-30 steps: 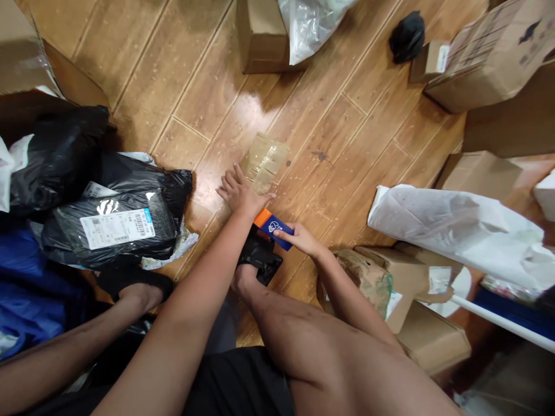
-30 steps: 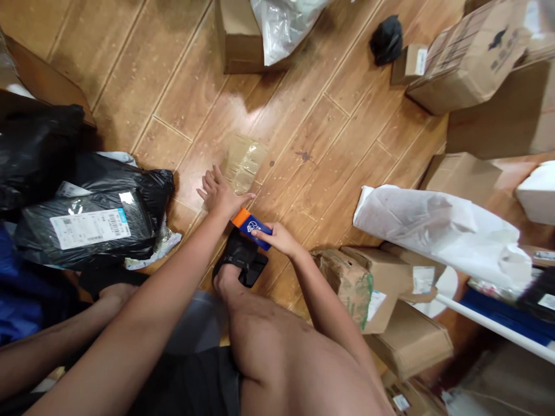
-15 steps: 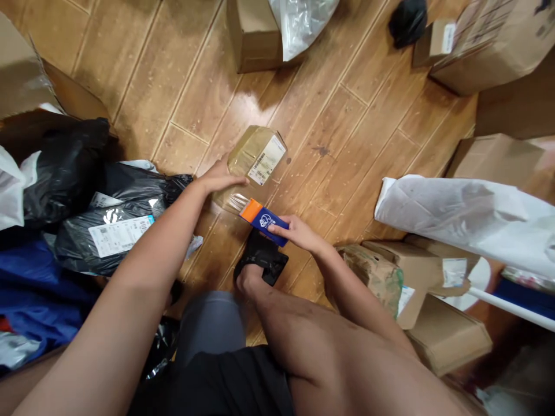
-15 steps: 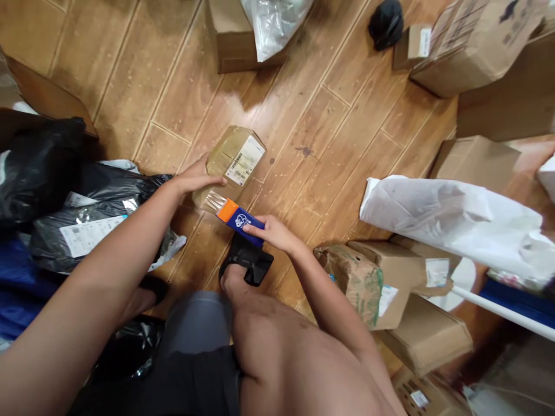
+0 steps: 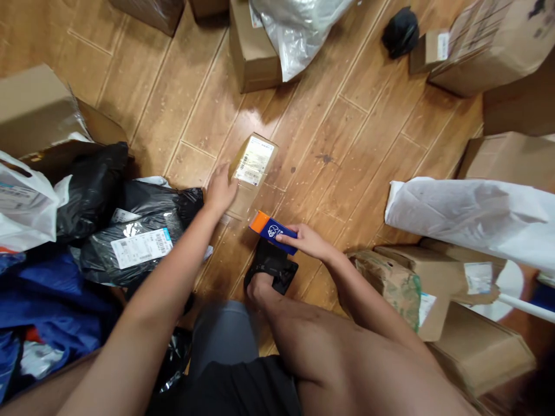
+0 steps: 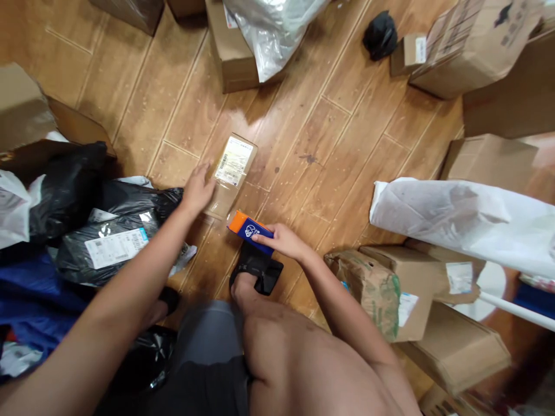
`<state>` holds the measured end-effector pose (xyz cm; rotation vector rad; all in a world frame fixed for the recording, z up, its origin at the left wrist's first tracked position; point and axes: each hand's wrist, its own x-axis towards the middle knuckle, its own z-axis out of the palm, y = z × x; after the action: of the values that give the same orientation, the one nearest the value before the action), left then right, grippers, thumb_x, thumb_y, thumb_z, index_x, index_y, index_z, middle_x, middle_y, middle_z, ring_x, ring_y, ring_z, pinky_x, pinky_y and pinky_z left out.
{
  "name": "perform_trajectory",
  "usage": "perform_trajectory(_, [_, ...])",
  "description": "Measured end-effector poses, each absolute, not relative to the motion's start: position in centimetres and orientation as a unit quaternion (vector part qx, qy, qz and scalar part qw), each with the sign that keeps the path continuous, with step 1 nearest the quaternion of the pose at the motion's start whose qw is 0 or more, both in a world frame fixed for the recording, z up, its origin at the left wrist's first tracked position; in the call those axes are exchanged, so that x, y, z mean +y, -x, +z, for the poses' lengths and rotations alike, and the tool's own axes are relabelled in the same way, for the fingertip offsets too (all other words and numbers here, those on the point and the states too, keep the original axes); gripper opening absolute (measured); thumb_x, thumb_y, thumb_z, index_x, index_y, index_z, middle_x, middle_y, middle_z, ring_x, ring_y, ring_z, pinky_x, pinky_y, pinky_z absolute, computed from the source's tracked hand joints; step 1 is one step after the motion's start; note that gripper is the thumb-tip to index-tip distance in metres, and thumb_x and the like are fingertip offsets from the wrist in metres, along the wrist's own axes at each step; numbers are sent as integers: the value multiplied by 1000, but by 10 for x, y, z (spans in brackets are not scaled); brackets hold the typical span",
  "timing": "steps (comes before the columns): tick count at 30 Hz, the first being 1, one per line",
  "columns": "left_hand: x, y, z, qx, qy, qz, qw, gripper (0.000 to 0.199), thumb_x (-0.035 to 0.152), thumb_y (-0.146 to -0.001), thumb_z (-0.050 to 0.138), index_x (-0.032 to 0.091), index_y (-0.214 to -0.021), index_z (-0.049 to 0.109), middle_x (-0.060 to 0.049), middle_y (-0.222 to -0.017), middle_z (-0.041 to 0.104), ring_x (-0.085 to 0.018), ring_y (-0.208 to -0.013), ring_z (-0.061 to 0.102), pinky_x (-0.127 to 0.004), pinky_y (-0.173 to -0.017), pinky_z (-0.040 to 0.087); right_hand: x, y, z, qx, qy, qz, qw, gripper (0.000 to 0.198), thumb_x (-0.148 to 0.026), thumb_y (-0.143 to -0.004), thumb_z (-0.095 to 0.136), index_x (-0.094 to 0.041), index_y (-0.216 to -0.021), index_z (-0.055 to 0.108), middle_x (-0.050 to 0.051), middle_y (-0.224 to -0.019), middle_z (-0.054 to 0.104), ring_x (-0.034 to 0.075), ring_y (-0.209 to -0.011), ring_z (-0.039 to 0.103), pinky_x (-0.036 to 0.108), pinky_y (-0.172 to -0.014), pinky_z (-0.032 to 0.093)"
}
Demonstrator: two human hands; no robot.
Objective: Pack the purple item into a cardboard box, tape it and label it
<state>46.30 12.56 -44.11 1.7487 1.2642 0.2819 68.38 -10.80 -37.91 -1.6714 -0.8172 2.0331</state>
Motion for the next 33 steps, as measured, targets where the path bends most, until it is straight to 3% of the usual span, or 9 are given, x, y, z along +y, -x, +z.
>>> perform_trajectory(3, [57,-454,-426,596,-675,151,408,69,44,-103,60,14,-164,44,-23,-170,46,-34,-162,39,-52,-136,27,-106,-691,-383,-272,582,736,212,70,-80,-82,80,-13,-105,80,10,-96,82,25,-84,75,32,-74,60])
perform_trajectory(7, [-5,-439,-425,607,-694,116,368,126,52,-80,90,15,-174,15,-27,-179,24,-41,-169,21,-57,-137,21,-114,-700,-386,-267,581,736,224,68,-77,-84,80,-13,-107,82,12,-98,84,26,-86,78,33,-77,62])
perform_trajectory(9, [-12,-440,-430,612,-708,97,340,138,48,-71,97,13,-174,12,-31,-177,24,-45,-168,22,-59,-136,22,-118,-701,-389,-270,582,734,223,66,-76,-85,80,-14,-109,83,11,-100,84,26,-86,78,32,-78,61])
perform_trajectory(12, [-5,-446,-435,649,-686,93,315,132,40,-69,98,10,-172,21,-33,-163,41,-47,-157,40,-59,-131,32,-119,-700,-387,-271,577,736,226,68,-76,-85,79,-13,-112,82,12,-102,83,26,-89,76,32,-77,59])
perform_trajectory(15, [6,-441,-438,660,-650,116,359,123,36,-64,99,14,-168,35,-26,-153,52,-44,-148,51,-56,-127,40,-113,-695,-374,-279,575,736,224,71,-79,-84,78,-13,-108,81,11,-97,81,24,-85,73,30,-72,56])
perform_trajectory(20, [1,-405,-455,565,-469,141,664,89,47,-75,90,24,-154,55,-14,-141,69,-33,-133,67,-48,-116,54,-88,-676,-345,-334,582,717,187,69,-80,-86,75,-14,-101,81,1,-75,66,16,-66,57,26,-59,42])
perform_trajectory(24, [-12,-379,-469,573,-420,135,691,95,50,-72,87,20,-157,54,-18,-147,65,-32,-133,68,-49,-115,54,-71,-656,-340,-382,619,680,88,68,-84,-84,72,-17,-90,82,-2,-61,52,13,-58,46,26,-53,31])
perform_trajectory(28, [-16,-360,-461,552,-476,124,673,100,38,-67,89,23,-159,54,-19,-160,56,-33,-146,57,-50,-120,50,-73,-648,-344,-348,607,705,120,68,-85,-85,70,-17,-87,77,-2,-65,54,13,-58,45,27,-54,31])
perform_trajectory(33, [0,-375,-441,571,-486,139,647,66,41,-95,64,23,-158,54,-16,-161,60,-30,-152,55,-49,-127,44,-84,-650,-346,-337,603,713,122,66,-83,-85,72,-17,-88,75,-1,-68,57,14,-60,46,26,-55,34])
